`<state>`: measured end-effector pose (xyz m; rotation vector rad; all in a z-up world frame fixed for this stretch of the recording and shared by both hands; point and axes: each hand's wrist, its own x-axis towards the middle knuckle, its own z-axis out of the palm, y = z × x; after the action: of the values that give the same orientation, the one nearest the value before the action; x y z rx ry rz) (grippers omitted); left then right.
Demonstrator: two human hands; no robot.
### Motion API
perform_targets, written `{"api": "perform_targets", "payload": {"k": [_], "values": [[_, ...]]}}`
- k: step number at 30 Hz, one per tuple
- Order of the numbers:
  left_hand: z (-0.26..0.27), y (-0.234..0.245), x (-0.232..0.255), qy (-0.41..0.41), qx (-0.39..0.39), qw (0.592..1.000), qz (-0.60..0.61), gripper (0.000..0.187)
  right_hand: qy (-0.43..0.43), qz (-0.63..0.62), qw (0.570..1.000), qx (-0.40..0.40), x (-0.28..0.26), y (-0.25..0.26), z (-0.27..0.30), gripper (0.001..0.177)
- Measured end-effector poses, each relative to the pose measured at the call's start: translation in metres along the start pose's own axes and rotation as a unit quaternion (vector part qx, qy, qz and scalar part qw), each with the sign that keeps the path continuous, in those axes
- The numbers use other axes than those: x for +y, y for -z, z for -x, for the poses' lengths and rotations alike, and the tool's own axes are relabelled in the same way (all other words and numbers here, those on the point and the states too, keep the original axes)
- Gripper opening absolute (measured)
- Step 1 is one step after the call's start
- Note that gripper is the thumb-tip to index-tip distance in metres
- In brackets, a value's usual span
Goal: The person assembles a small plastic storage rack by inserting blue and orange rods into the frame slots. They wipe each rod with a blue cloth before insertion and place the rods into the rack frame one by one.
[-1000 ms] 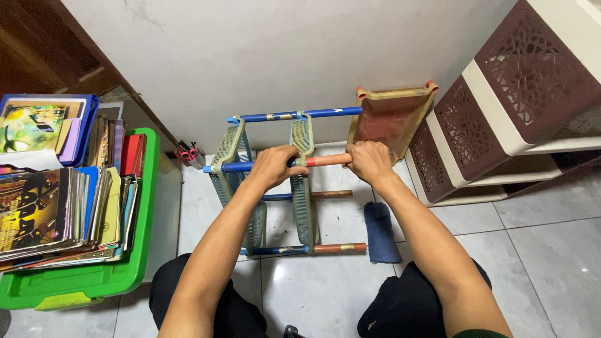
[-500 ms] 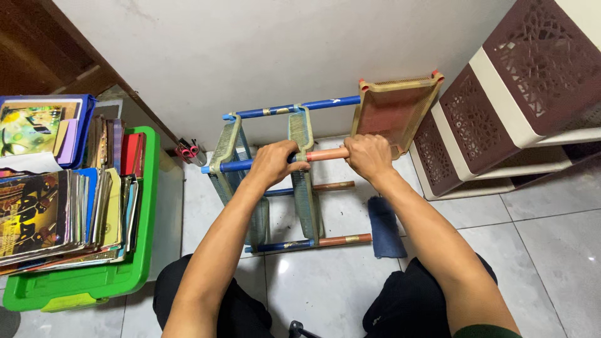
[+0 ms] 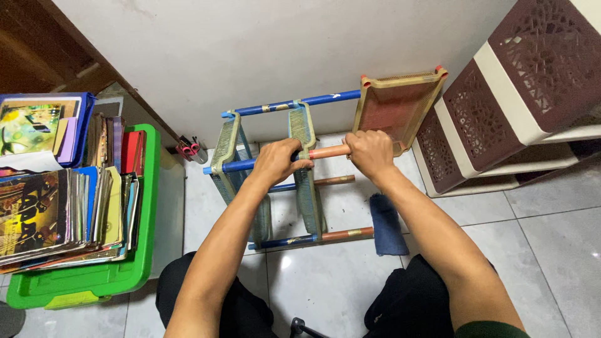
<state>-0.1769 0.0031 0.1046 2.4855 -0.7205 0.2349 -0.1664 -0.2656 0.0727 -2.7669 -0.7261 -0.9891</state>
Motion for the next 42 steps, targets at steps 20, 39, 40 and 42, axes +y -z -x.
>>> {"api": "perform_targets", "payload": {"k": [20,39,40,42], "values": [[0.003,-0.011,0.003,0.014,-0.025,0.999,-0.013,0.046,-0.029,-0.005,0.977,-0.212,0.006,0.001,-0.010,0.010],[0.000,-0.022,0.012,-0.004,-0.042,0.999,-0.013,0.042,-0.044,-0.006,0.917,-0.396,0.013,-0.002,-0.009,0.015],[-0.001,-0.023,0.013,-0.003,-0.045,0.999,-0.014,0.042,-0.040,-0.018,0.917,-0.396,0.014,0.001,-0.009,0.016],[-0.001,-0.023,0.014,-0.002,-0.046,0.999,-0.018,0.043,-0.029,-0.042,0.918,-0.393,0.016,0.002,-0.011,0.018]]}}
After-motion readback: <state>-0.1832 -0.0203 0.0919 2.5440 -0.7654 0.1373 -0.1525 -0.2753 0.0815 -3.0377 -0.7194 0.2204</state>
